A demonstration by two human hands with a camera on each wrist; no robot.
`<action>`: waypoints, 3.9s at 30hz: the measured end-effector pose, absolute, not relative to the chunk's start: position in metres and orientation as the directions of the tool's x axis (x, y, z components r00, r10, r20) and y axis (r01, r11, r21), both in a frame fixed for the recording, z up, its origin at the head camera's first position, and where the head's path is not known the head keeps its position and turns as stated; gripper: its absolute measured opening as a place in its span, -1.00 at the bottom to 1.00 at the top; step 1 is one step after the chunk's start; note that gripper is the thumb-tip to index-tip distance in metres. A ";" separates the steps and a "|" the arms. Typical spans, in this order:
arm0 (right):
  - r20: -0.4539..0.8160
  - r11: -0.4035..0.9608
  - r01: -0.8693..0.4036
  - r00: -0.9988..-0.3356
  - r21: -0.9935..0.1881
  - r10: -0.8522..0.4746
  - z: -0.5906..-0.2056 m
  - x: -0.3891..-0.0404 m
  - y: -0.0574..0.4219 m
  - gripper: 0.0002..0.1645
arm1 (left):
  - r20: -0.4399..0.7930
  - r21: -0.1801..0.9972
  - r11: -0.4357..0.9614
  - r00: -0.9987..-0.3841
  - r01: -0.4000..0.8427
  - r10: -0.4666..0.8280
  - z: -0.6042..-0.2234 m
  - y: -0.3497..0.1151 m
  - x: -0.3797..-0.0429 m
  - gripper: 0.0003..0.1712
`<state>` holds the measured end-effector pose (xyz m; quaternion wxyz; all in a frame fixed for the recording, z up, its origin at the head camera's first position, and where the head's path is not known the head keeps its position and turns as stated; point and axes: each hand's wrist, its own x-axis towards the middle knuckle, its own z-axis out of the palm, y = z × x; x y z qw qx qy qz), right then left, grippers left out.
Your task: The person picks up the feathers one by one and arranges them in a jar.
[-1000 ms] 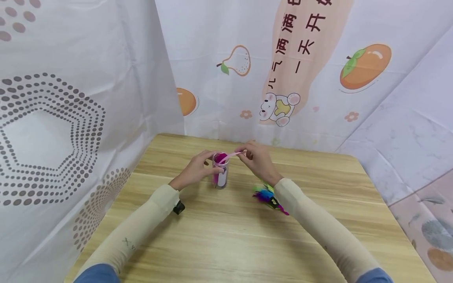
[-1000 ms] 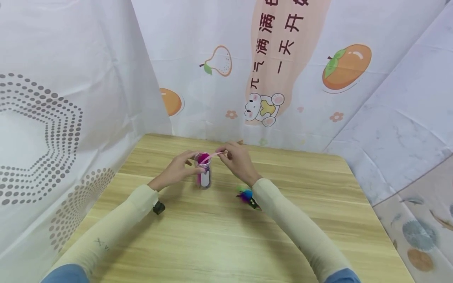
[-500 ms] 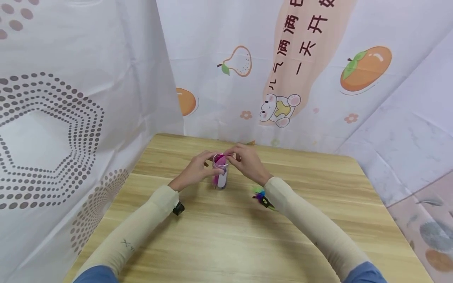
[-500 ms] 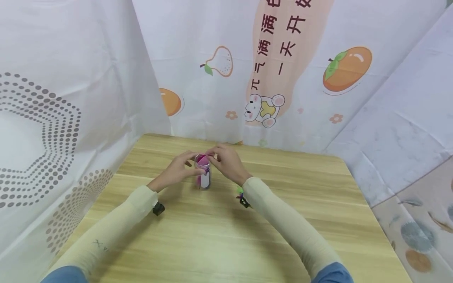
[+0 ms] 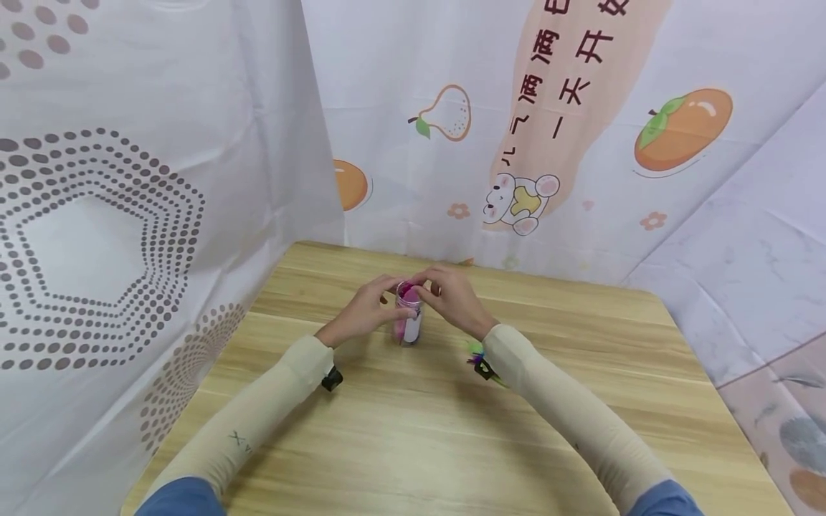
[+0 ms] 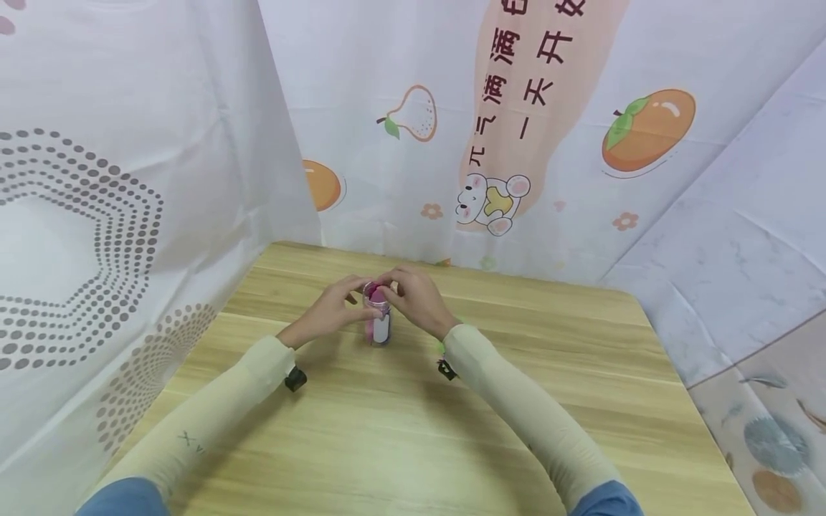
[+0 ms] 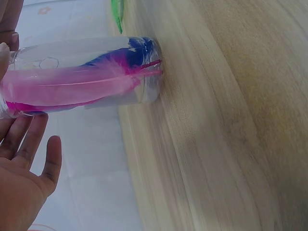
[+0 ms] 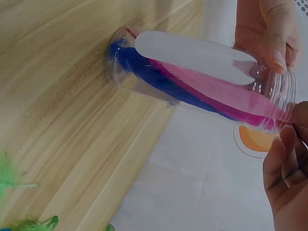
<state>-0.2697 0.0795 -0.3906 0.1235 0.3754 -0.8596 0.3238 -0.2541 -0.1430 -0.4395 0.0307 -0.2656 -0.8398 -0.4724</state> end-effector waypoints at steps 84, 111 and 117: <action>0.067 0.814 -0.279 -0.956 -0.509 -0.286 -0.476 -0.219 0.270 -0.61 | 0.266 0.779 0.445 -0.876 0.442 0.403 -0.436 -0.140 -0.250 -0.30; 0.062 0.834 -0.238 -0.969 -0.497 -0.239 -0.475 -0.219 0.272 -0.84 | 0.251 0.792 0.435 -0.878 0.428 0.407 -0.436 -0.140 -0.251 -0.31; 0.113 0.838 -0.229 -0.973 -0.495 -0.199 -0.475 -0.219 0.276 -0.72 | 0.251 0.786 0.449 -0.883 0.426 0.397 -0.437 -0.140 -0.254 -0.30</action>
